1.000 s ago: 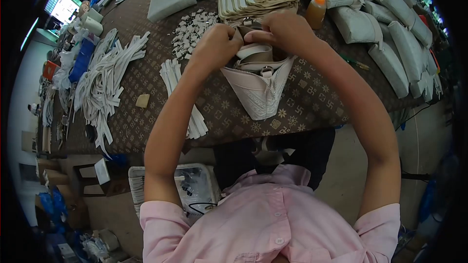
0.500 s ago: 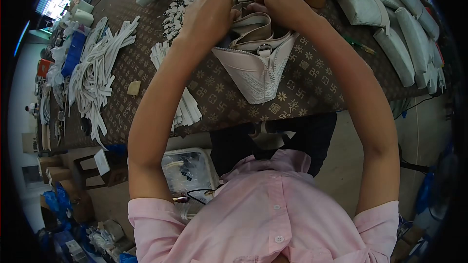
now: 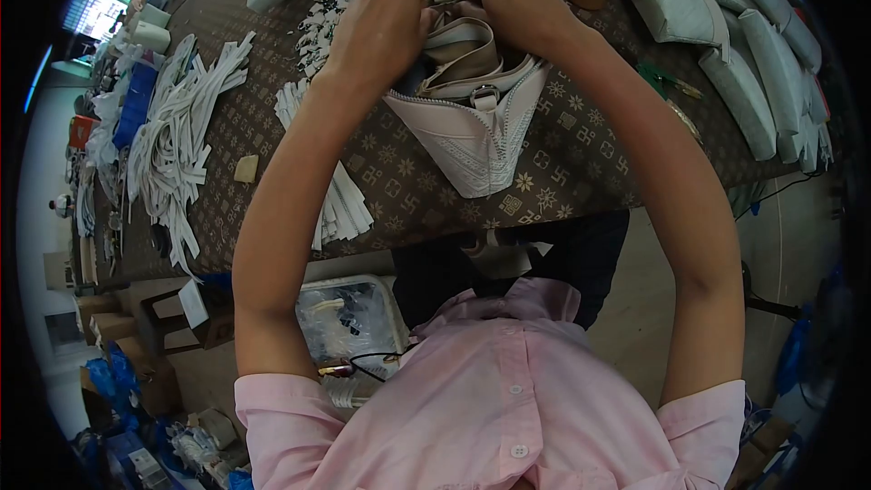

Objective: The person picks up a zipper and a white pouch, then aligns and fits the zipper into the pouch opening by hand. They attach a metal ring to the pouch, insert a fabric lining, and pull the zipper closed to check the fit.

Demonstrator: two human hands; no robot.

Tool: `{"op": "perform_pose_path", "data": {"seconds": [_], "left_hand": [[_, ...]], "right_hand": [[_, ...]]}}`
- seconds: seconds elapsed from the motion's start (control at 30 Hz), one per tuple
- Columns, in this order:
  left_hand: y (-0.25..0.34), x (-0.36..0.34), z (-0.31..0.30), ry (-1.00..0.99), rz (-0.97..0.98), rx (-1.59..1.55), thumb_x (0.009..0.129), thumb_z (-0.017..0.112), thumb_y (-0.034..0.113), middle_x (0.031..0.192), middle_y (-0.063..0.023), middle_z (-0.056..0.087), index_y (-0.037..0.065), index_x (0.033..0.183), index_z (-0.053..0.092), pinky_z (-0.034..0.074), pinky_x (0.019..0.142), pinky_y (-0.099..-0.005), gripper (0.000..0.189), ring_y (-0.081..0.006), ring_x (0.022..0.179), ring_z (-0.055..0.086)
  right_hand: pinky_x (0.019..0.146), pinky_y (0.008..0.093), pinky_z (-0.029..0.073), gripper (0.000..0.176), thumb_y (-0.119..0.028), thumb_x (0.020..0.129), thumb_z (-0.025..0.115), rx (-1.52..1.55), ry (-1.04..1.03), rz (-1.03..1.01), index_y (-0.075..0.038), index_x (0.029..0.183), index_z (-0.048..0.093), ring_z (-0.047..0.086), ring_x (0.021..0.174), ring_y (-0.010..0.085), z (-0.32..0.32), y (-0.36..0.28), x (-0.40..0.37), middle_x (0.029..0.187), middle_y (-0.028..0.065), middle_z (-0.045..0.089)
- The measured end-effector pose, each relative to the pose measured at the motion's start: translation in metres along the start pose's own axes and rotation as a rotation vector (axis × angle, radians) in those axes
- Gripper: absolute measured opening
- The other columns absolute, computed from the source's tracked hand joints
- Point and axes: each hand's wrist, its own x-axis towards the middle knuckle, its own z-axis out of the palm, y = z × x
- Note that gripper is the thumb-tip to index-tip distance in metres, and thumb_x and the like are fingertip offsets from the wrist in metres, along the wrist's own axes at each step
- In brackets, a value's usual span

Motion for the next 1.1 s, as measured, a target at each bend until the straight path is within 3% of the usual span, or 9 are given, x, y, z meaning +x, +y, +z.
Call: {"op": "perform_pose_path", "data": {"seconds": [0.3, 0.53, 0.83, 0.9, 0.93, 1.0, 1.1], "left_hand": [[-0.001, -0.001, 0.004, 0.035, 0.01, 0.051, 0.077, 0.066, 0.017, 0.072, -0.0203, 0.059, -0.003, 0.074, 0.058, 0.045, 0.069, -0.0442, 0.021, -0.0368, 0.074, 0.058], [0.009, -0.002, 0.001, -0.007, -0.072, 0.06, 0.077, 0.068, 0.014, 0.076, -0.0205, 0.058, -0.003, 0.073, 0.057, 0.045, 0.068, -0.0446, 0.021, -0.038, 0.075, 0.057], [0.004, 0.008, -0.001, -0.006, -0.127, 0.018, 0.075, 0.07, 0.012, 0.09, -0.0212, 0.061, -0.002, 0.093, 0.054, 0.047, 0.073, -0.0422, 0.028, -0.0377, 0.088, 0.06], [-0.003, 0.015, -0.002, -0.153, -0.033, -0.076, 0.075, 0.07, 0.012, 0.095, -0.0203, 0.063, -0.001, 0.1, 0.058, 0.048, 0.075, -0.0404, 0.032, -0.0354, 0.09, 0.061], [-0.003, 0.019, -0.003, -0.15, -0.032, -0.074, 0.075, 0.07, 0.012, 0.095, -0.0203, 0.063, -0.001, 0.1, 0.058, 0.048, 0.075, -0.0404, 0.032, -0.0354, 0.09, 0.061], [-0.002, 0.027, -0.005, -0.323, -0.103, -0.123, 0.075, 0.07, 0.013, 0.091, -0.0187, 0.065, 0.0, 0.103, 0.061, 0.047, 0.073, -0.0396, 0.032, -0.033, 0.085, 0.062], [-0.008, 0.03, -0.001, -0.28, -0.023, -0.123, 0.075, 0.07, 0.014, 0.084, -0.0198, 0.064, -0.002, 0.097, 0.064, 0.047, 0.071, -0.0391, 0.028, -0.0331, 0.079, 0.063]], "right_hand": [[0.069, 0.0413, 0.047, 0.019, -0.018, 0.078, 0.064, -0.051, -0.058, 0.055, 0.0, 0.076, 0.06, 0.06, 0.074, 0.0331, -0.019, -0.022, 0.001, 0.074, 0.0155, 0.061], [0.069, 0.0421, 0.047, 0.018, -0.018, 0.078, 0.064, -0.018, 0.025, 0.076, -0.001, 0.075, 0.061, 0.06, 0.074, 0.0339, 0.0, -0.012, 0.001, 0.073, 0.0165, 0.061], [0.066, 0.0415, 0.048, 0.02, -0.02, 0.079, 0.064, -0.024, -0.003, 0.107, -0.001, 0.076, 0.064, 0.061, 0.071, 0.0339, -0.005, -0.015, 0.0, 0.069, 0.0174, 0.061], [0.066, 0.0417, 0.048, 0.021, -0.021, 0.079, 0.063, -0.021, -0.007, 0.115, -0.001, 0.077, 0.064, 0.061, 0.072, 0.0341, -0.006, -0.016, 0.0, 0.071, 0.0174, 0.062], [0.066, 0.0417, 0.048, 0.021, -0.021, 0.079, 0.063, -0.024, -0.005, 0.112, -0.001, 0.077, 0.064, 0.061, 0.072, 0.0341, -0.007, -0.016, 0.0, 0.071, 0.0174, 0.062], [0.067, 0.0415, 0.048, 0.021, -0.021, 0.08, 0.063, -0.025, -0.017, 0.107, -0.001, 0.076, 0.064, 0.061, 0.073, 0.0342, -0.008, -0.017, -0.001, 0.073, 0.017, 0.062], [0.069, 0.0415, 0.048, 0.021, -0.022, 0.08, 0.063, 0.003, -0.017, 0.123, -0.001, 0.075, 0.064, 0.061, 0.076, 0.0341, -0.012, -0.019, -0.002, 0.076, 0.0169, 0.062]]}}
